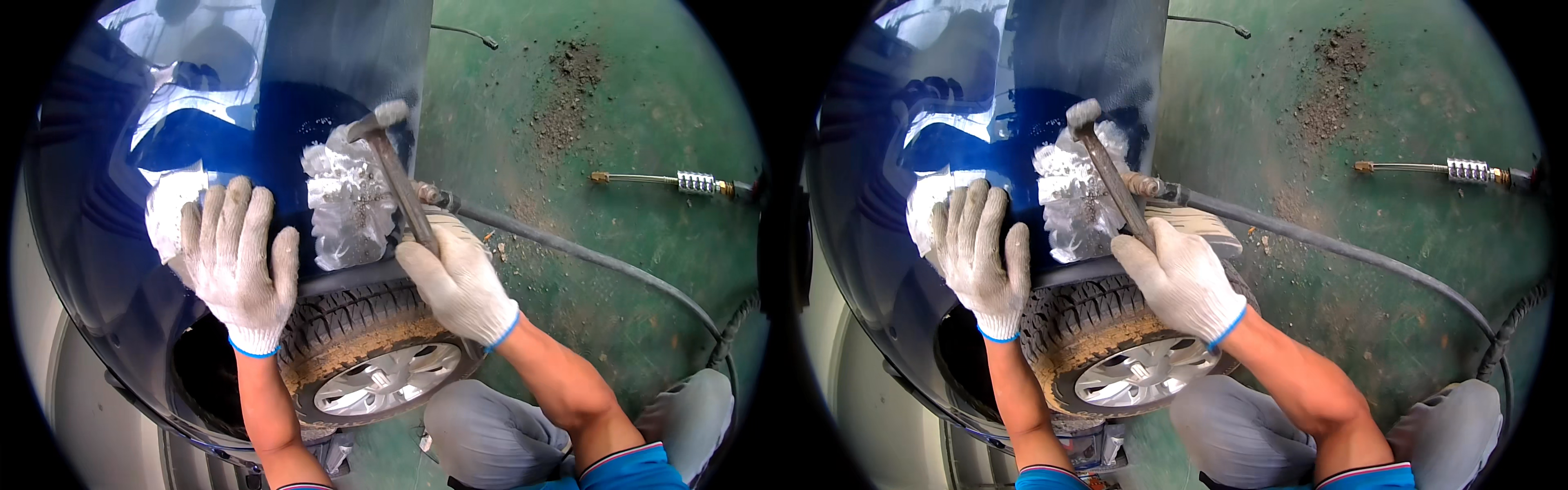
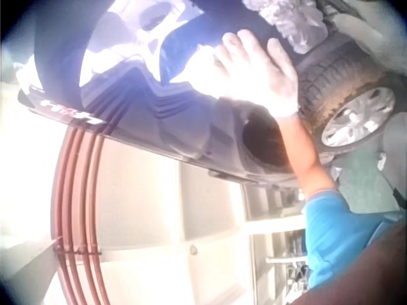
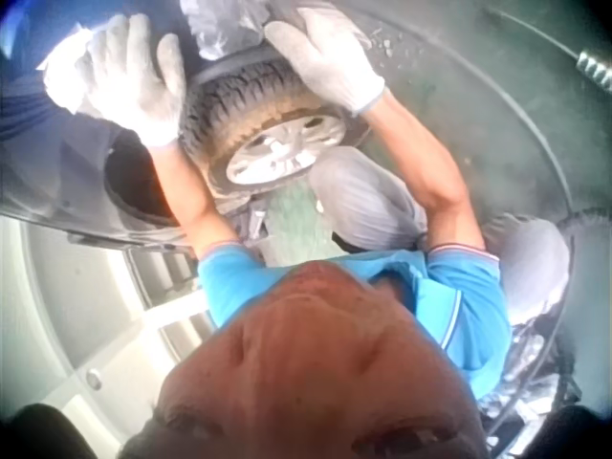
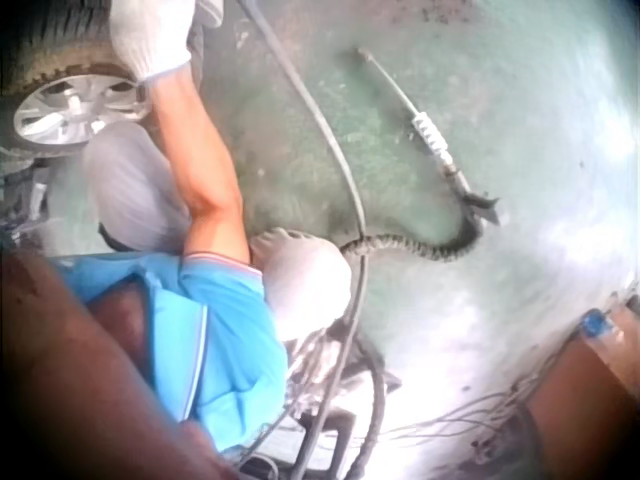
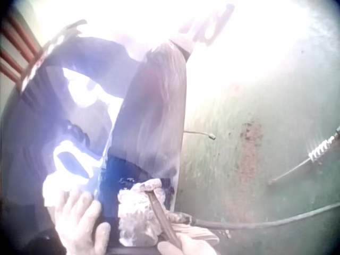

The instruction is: The person uses a hammer and a metal dolly to manually flatten a dent on the side panel of a blue car. They repeatedly strike the dolly against the car's surface to push the metal back into shape. Later, they use a pneumatic tool to further work on the repaired area.

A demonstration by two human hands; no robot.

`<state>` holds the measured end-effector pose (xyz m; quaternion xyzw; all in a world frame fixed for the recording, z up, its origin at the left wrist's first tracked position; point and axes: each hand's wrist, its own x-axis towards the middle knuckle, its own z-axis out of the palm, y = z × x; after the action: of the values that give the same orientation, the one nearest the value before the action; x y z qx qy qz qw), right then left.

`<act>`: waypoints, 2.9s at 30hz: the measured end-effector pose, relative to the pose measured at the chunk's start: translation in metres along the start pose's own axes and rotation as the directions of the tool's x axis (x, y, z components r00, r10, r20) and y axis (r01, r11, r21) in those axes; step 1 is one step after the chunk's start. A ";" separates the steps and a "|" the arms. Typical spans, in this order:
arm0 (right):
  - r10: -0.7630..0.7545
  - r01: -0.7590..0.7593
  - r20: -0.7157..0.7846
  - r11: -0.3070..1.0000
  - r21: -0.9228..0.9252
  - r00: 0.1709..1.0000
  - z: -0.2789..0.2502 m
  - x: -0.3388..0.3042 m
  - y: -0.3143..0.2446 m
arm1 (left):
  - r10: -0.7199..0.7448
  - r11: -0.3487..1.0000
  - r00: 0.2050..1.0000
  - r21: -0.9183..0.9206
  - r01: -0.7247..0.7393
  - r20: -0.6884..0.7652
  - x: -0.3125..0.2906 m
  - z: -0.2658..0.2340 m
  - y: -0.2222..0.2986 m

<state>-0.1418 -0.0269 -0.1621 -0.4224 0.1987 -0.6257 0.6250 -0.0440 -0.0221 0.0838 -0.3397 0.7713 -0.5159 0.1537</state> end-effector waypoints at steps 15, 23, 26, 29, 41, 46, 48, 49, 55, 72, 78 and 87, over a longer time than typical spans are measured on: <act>0.309 -0.226 -0.094 0.840 0.493 0.946 -0.016 -0.011 -0.032 | 0.119 0.983 0.976 0.116 -0.141 0.182 0.058 0.048 0.032; 0.216 -0.160 -0.116 0.915 0.370 0.970 -0.023 -0.004 -0.029 | 0.166 0.986 0.946 -0.026 -0.165 0.277 0.053 0.043 0.051; 0.237 -0.200 -0.065 0.913 0.355 0.969 -0.021 -0.003 -0.032 | 0.171 0.983 0.936 -0.123 -0.140 0.307 0.041 0.032 0.056; 0.249 -0.230 -0.018 0.920 0.318 0.968 -0.013 0.004 -0.024 | 0.173 0.981 0.940 -0.141 -0.136 0.295 0.019 0.027 0.051; 0.106 -0.112 0.059 0.987 0.116 0.993 -0.003 0.017 -0.029 | 0.172 0.979 0.962 -0.143 -0.143 0.213 0.009 0.033 0.050; 0.038 -0.039 0.004 0.989 0.143 0.999 -0.002 0.012 -0.029 | 0.177 0.977 0.970 -0.153 -0.151 0.168 0.009 0.035 0.049; 0.113 -0.124 0.088 0.984 0.128 0.990 -0.005 0.017 -0.026 | 0.162 0.978 0.967 -0.162 -0.130 0.197 0.010 0.034 0.051; 0.084 -0.094 0.075 0.985 0.146 0.994 -0.003 0.012 -0.025 | 0.166 0.978 0.967 -0.160 -0.136 0.192 0.010 0.033 0.051; -0.255 0.267 0.080 0.910 -0.316 0.964 0.000 0.022 -0.012 | 0.176 0.975 0.970 -0.162 -0.149 0.169 0.012 0.035 0.050; 0.309 -0.268 0.005 0.817 0.510 0.951 -0.035 0.011 -0.044 | 0.162 0.983 0.957 0.044 -0.177 0.243 0.067 0.065 0.052; 0.279 -0.277 0.040 0.908 0.313 0.959 -0.026 0.018 -0.030 | 0.176 0.984 0.934 -0.078 -0.160 0.311 0.057 0.039 0.054; -0.191 0.163 -0.182 0.973 -0.161 0.965 -0.093 0.024 -0.074 | 0.089 0.996 0.976 0.000 -0.091 0.198 0.041 0.038 0.044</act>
<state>-0.2568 -0.0655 -0.1503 -0.4192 0.2657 -0.7016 0.5114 -0.0672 -0.0664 0.0329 -0.3532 0.7645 -0.4756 0.2542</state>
